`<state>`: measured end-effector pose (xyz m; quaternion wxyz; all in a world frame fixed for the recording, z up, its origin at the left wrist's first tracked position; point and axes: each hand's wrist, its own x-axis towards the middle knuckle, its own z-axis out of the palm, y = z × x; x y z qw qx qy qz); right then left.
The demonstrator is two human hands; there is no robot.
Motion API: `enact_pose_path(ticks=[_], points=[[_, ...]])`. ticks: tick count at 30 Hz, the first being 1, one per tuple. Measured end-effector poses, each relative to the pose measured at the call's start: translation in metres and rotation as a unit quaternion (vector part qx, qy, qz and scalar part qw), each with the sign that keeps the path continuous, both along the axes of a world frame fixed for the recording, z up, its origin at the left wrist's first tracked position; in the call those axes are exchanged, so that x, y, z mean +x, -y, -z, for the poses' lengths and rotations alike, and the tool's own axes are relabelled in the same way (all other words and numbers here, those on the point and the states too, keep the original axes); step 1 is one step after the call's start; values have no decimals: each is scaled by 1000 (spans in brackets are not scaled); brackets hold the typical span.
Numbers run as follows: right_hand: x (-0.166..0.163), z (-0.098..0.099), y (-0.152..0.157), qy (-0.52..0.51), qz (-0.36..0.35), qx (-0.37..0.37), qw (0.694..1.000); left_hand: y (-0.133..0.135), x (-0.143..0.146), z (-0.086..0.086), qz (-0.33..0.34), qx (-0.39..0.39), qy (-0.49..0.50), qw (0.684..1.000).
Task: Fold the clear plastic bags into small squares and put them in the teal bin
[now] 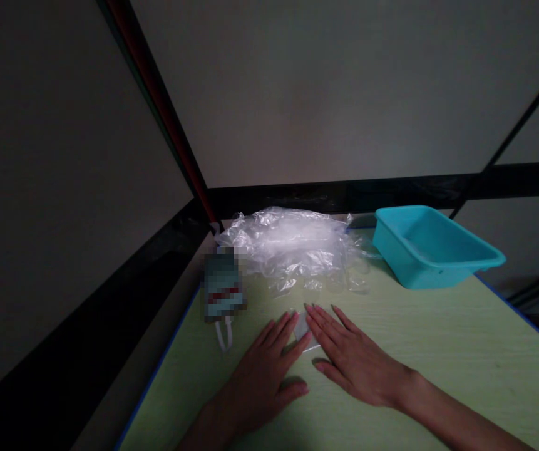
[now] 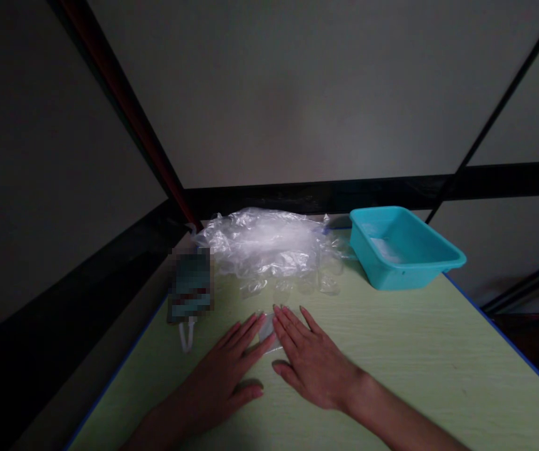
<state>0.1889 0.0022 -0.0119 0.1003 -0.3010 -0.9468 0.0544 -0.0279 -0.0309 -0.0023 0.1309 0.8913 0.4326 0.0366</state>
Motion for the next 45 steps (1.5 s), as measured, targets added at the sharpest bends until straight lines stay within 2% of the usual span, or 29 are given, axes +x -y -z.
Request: enact_pose_path(ticks=[9, 18, 32, 45], points=[[3, 3, -1, 19, 9, 1, 1000, 1, 0, 0, -5, 11, 10, 1000], [-4, -3, -6, -18, 9, 14, 1000, 1, -3, 1, 14, 30, 24, 999], [-3, 0, -7, 11, 4, -7, 1000, 1, -4, -2, 12, 13, 16, 1000], [-4, 6, -5, -27, 22, -4, 999, -2, -6, 2, 10, 5, 41, 999]])
